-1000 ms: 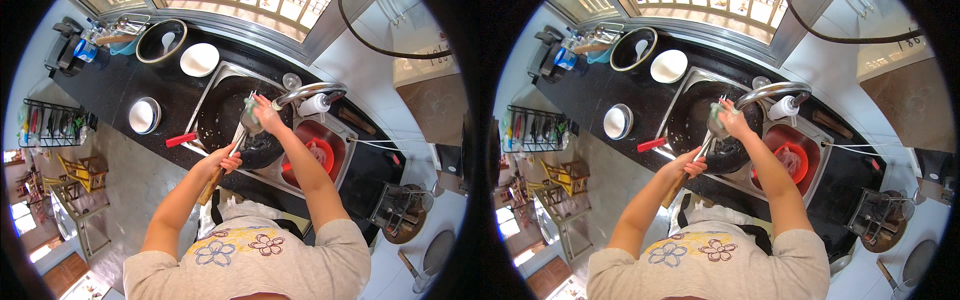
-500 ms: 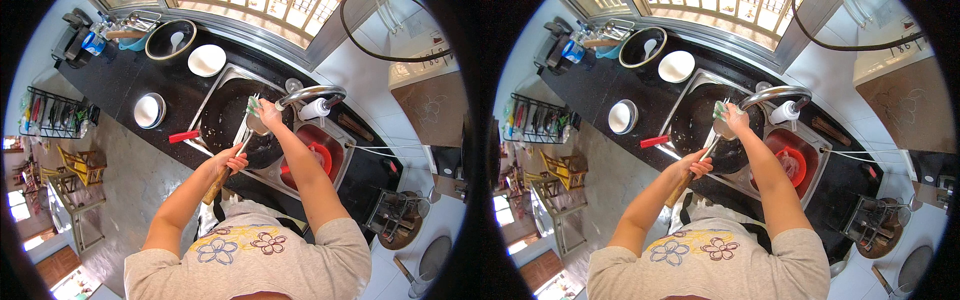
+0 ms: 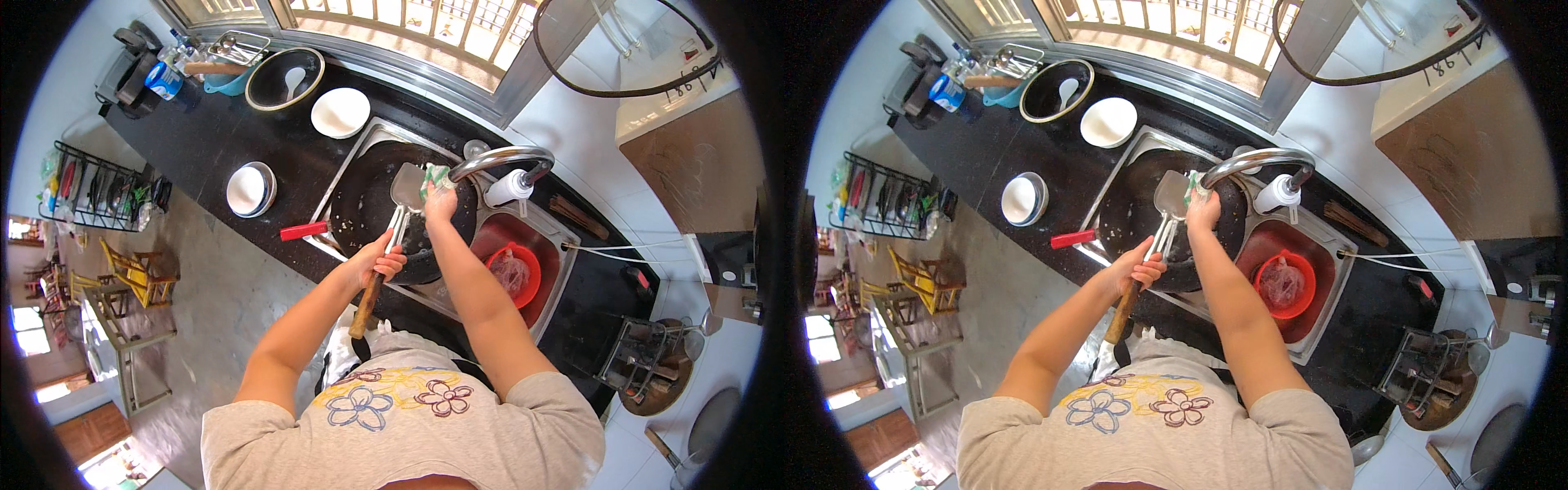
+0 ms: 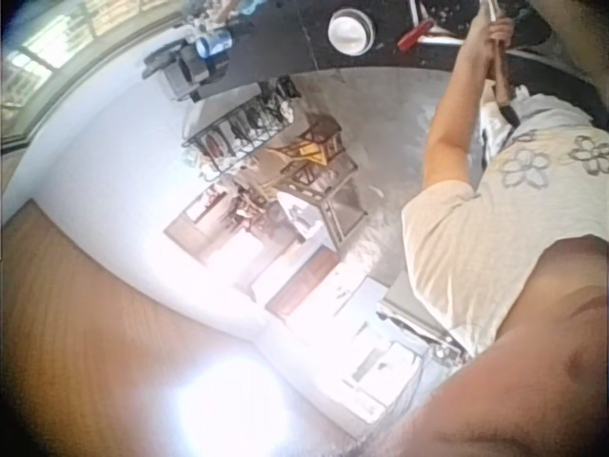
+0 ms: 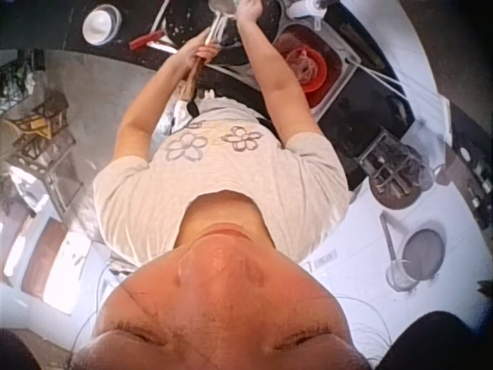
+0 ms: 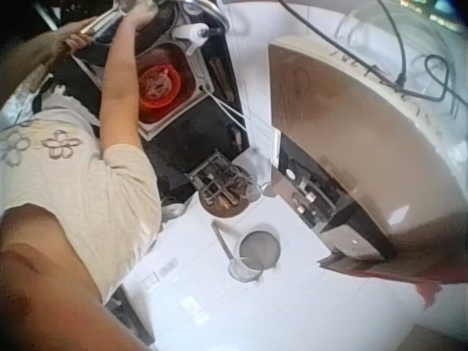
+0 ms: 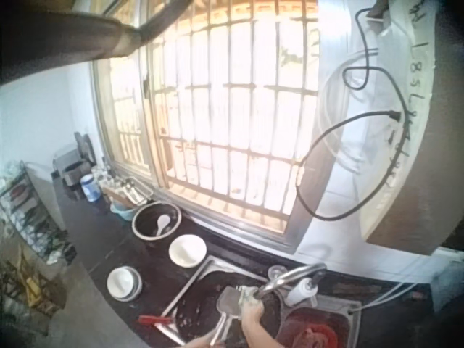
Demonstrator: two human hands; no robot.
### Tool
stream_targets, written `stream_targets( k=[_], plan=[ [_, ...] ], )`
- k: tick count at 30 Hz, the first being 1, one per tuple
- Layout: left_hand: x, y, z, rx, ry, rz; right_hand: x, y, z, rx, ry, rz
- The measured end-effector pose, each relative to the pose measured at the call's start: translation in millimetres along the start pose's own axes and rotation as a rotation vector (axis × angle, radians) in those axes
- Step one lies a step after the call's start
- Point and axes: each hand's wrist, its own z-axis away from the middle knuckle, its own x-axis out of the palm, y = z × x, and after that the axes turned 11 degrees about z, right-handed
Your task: The person washes a wok, chopsticks, and several bowls in a kitchen sink using a green sponge and running water. They scrub the items thoroughly and rinse them before placing them on the counter or in a drying rack.
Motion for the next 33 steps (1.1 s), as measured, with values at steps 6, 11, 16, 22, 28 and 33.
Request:
stream_targets(
  k=[6, 11, 16, 22, 28, 33],
  plan=[
    [9, 9, -30, 0.026, -0.113, 0.029, 25, 4, 33, 0.361, -0.021, -0.374],
    [15, 8, -36, -0.087, -0.145, 0.177, 24, 21, 9, 0.318, 0.076, 0.051],
    [15, 6, -30, -0.090, -0.128, 0.254, 14, -6, 7, 0.188, 0.159, 0.285],
    [14, 11, -18, 0.038, 0.087, 0.075, 19, -10, -3, 0.257, 0.099, 0.295],
    [-23, 10, -9, 0.740, 0.463, -1.072, -34, 31, -82, 0.147, -0.496, -0.580],
    [-26, 14, 9, 1.238, 0.839, -1.949, -60, -24, -44, 0.077, -0.760, -0.211]
  ],
)
